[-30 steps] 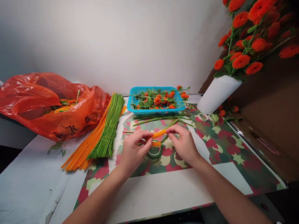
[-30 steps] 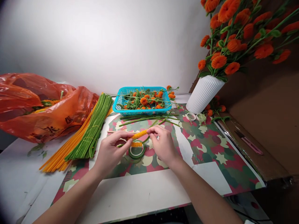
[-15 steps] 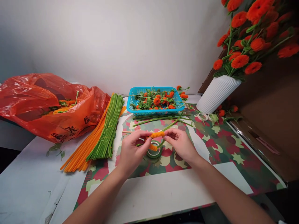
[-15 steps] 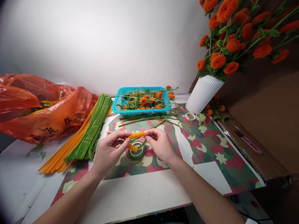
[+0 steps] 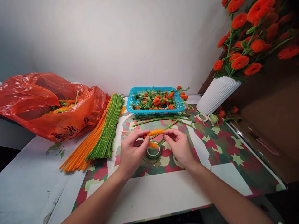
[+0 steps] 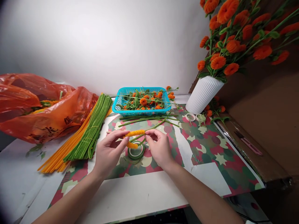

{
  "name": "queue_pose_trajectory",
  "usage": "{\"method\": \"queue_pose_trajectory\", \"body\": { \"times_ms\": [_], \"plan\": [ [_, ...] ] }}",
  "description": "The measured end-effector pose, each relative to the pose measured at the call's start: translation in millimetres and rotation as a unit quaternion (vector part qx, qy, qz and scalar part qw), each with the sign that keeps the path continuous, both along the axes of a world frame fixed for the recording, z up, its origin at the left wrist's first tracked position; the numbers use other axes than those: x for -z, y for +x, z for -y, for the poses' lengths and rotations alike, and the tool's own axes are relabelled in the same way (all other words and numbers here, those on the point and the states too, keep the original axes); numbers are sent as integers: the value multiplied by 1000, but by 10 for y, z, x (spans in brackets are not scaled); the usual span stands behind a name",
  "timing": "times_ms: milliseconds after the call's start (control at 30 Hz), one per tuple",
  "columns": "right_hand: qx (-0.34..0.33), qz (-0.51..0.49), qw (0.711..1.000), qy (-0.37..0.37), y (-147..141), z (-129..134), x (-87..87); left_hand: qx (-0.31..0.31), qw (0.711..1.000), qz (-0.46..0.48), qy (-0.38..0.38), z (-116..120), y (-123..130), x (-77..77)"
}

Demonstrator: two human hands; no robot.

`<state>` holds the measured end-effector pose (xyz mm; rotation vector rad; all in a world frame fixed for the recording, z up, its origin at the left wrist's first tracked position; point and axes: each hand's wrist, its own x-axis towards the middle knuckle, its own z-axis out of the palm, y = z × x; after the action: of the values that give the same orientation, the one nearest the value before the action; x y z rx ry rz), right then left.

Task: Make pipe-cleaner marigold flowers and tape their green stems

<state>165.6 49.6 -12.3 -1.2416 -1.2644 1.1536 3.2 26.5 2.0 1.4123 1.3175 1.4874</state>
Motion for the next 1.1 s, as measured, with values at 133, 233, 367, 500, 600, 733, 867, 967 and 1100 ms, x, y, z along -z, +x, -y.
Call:
{"method": "queue_pose_trajectory", "body": {
  "times_ms": [133,233,367,500,600,733,867,967,1100],
  "plan": [
    [-18,7,1000,-2,8,-7,23,14,1000,-8,-3,-2,-18,-10],
    [-15,23,1000,8,16,-9,17,26,1000,-15,-5,-14,-32,-14],
    [1,80,996,39,29,-1,-6,42,999,-28,-8,-36,-43,-8],
    [8,93,995,38,28,4,-48,43,998,4,-39,-41,-38,-1],
    [8,32,999,-1,22,-5,-75,23,994,71,-83,-43,-33,-6],
    [1,-16,1000,-14,18,-13,-89,-4,978,143,-155,-75,-47,-4],
    [-7,-12,1000,-14,18,4,-104,-8,954,208,-215,-119,-83,27],
    [-13,-13,1000,-12,20,16,-111,5,951,216,-222,-126,-95,29],
    [-4,-4,1000,-10,20,18,-120,21,962,183,-202,-101,-75,-13]
  ]
}}
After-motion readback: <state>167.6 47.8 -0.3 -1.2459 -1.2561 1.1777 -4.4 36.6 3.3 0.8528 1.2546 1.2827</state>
